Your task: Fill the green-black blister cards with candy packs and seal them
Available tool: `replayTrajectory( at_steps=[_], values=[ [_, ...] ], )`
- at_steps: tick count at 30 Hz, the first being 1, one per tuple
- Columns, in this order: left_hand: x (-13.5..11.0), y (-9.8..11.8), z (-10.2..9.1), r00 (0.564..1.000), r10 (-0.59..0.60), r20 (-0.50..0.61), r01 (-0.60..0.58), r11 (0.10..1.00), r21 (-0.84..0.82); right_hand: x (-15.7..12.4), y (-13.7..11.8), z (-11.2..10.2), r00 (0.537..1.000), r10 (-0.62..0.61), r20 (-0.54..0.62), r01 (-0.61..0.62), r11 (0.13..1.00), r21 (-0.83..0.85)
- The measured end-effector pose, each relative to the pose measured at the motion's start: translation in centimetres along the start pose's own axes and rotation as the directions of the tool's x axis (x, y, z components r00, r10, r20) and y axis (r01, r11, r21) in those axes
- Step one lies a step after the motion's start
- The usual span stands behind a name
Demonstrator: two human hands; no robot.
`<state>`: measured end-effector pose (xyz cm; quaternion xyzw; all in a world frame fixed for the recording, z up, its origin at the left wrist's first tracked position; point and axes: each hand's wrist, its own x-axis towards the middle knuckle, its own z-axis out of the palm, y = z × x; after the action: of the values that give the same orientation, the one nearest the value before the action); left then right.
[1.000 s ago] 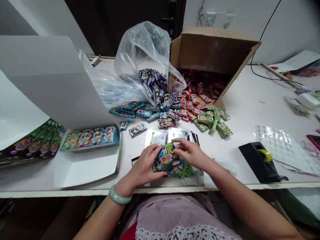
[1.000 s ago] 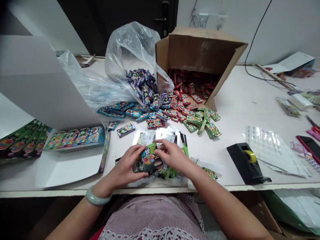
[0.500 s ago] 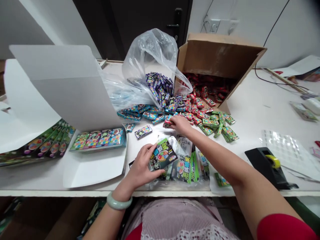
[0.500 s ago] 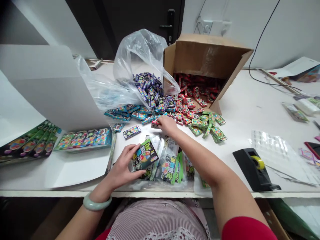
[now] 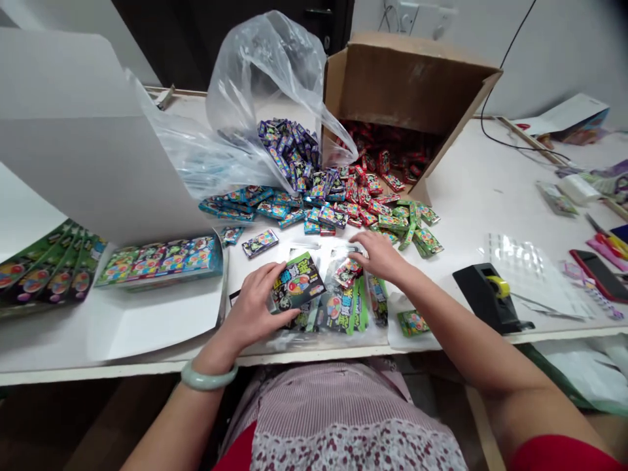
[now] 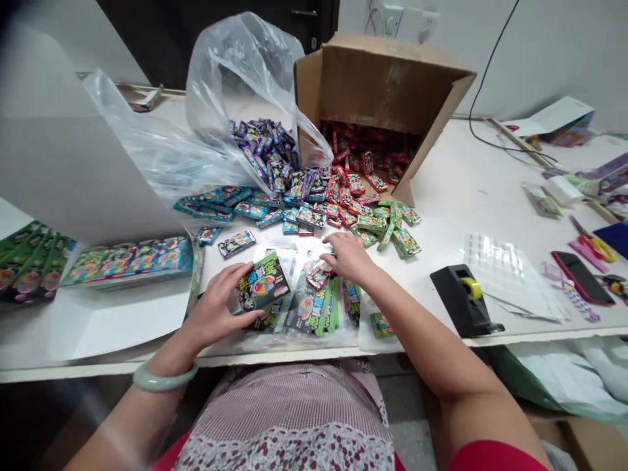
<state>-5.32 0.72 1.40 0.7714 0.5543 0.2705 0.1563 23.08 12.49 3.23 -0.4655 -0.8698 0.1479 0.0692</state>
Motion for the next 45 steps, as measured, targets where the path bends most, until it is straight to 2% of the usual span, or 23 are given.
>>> replayTrajectory(
  at_steps=[2, 6, 9, 11, 12, 14, 16, 18, 20, 24, 27, 29, 32, 35, 37, 38, 39, 41, 43, 45],
  values=[
    [-0.1, -0.1, 0.1, 1.0, -0.001, 0.021, 0.001, 1.0, -0.017, -1.4, -0.4, 1.4, 0.993, 0.111, -0.03, -0.112, 0.993, -0.022],
    [0.1, 0.1, 0.4, 0.997, 0.038, 0.067, -0.037, 0.999, -0.017, -3.1, -1.1, 3.5, 0.988, 0.143, -0.058, -0.146, 0.989, -0.036],
    [0.3, 0.3, 0.4, 0.996, 0.069, 0.063, -0.07, 0.997, 0.012, -3.4, -1.2, 2.0, 0.974, 0.103, -0.202, -0.095, 0.994, 0.048],
    [0.2, 0.4, 0.2, 0.994, 0.097, 0.054, -0.099, 0.995, 0.02, -3.6, -1.4, -0.4, 0.967, -0.037, -0.25, 0.063, 0.993, 0.097],
    [0.2, 0.4, 0.1, 0.992, 0.114, 0.05, -0.115, 0.993, 0.017, -3.8, -1.6, -1.6, 0.967, -0.134, -0.218, 0.16, 0.981, 0.107],
    [0.1, 0.5, -0.1, 0.988, 0.151, 0.044, -0.151, 0.989, -0.004, -4.1, -2.2, -3.8, 0.95, -0.307, -0.062, 0.312, 0.943, 0.114],
    [0.1, 0.7, -0.1, 0.983, 0.181, 0.045, -0.179, 0.983, -0.031, -4.2, -2.8, -5.1, 0.912, -0.399, 0.093, 0.389, 0.915, 0.105],
    [0.1, 0.9, -0.1, 0.978, 0.194, 0.071, -0.19, 0.98, -0.062, -4.0, -3.4, -5.4, 0.881, -0.44, 0.174, 0.431, 0.898, 0.089],
    [0.2, 1.1, 0.1, 0.975, 0.195, 0.104, -0.185, 0.978, -0.097, -3.5, -3.7, -5.2, 0.865, -0.457, 0.208, 0.451, 0.889, 0.076],
    [0.1, 1.1, 0.6, 0.977, 0.184, 0.11, -0.169, 0.977, -0.133, -2.6, -4.3, -4.5, 0.873, -0.432, 0.225, 0.427, 0.901, 0.073],
    [-0.2, 0.8, 0.8, 0.984, 0.16, 0.083, -0.151, 0.983, -0.11, -2.6, -4.7, -4.1, 0.87, -0.433, 0.234, 0.393, 0.898, 0.2],
    [-0.4, 0.7, 0.9, 0.99, 0.136, 0.042, -0.132, 0.988, -0.084, -3.0, -5.1, -3.5, 0.907, -0.385, 0.172, 0.324, 0.897, 0.301],
    [-0.5, 0.6, 1.0, 0.991, 0.135, 0.006, -0.135, 0.989, -0.067, -3.6, -6.0, -1.9, 0.977, -0.202, 0.063, 0.154, 0.883, 0.442],
    [-0.4, 0.6, 1.1, 0.988, 0.152, 0.011, -0.151, 0.986, -0.065, -2.6, -5.9, -0.4, 0.981, -0.165, 0.1, 0.071, 0.789, 0.61],
    [-0.3, 0.5, 1.1, 0.991, 0.136, 0.005, -0.136, 0.989, -0.062, -0.6, -4.5, 0.0, 0.988, -0.118, 0.097, 0.022, 0.738, 0.674],
    [-0.3, 0.4, 1.0, 0.992, 0.124, 0.002, -0.123, 0.991, -0.06, 0.8, -3.4, 0.0, 0.996, -0.044, 0.078, -0.02, 0.743, 0.669],
    [-0.3, 0.3, 0.8, 0.994, 0.111, -0.001, -0.111, 0.992, -0.055, 2.3, -2.1, -0.1, 0.998, 0.067, 0.012, -0.06, 0.783, 0.619],
    [-0.4, 0.1, 0.6, 0.995, 0.096, -0.001, -0.096, 0.994, -0.046, 5.7, 0.4, -0.3, 0.961, 0.251, -0.12, -0.186, 0.899, 0.396],
    [-0.4, 0.1, 0.5, 0.995, 0.096, 0.001, -0.096, 0.994, -0.045, 8.8, 2.2, -0.2, 0.943, 0.296, -0.151, -0.231, 0.911, 0.34],
    [-0.4, 0.2, 0.6, 0.995, 0.099, 0.001, -0.099, 0.994, -0.045, 11.3, 3.1, 0.1, 0.946, 0.299, -0.129, -0.241, 0.91, 0.338]
  ],
)
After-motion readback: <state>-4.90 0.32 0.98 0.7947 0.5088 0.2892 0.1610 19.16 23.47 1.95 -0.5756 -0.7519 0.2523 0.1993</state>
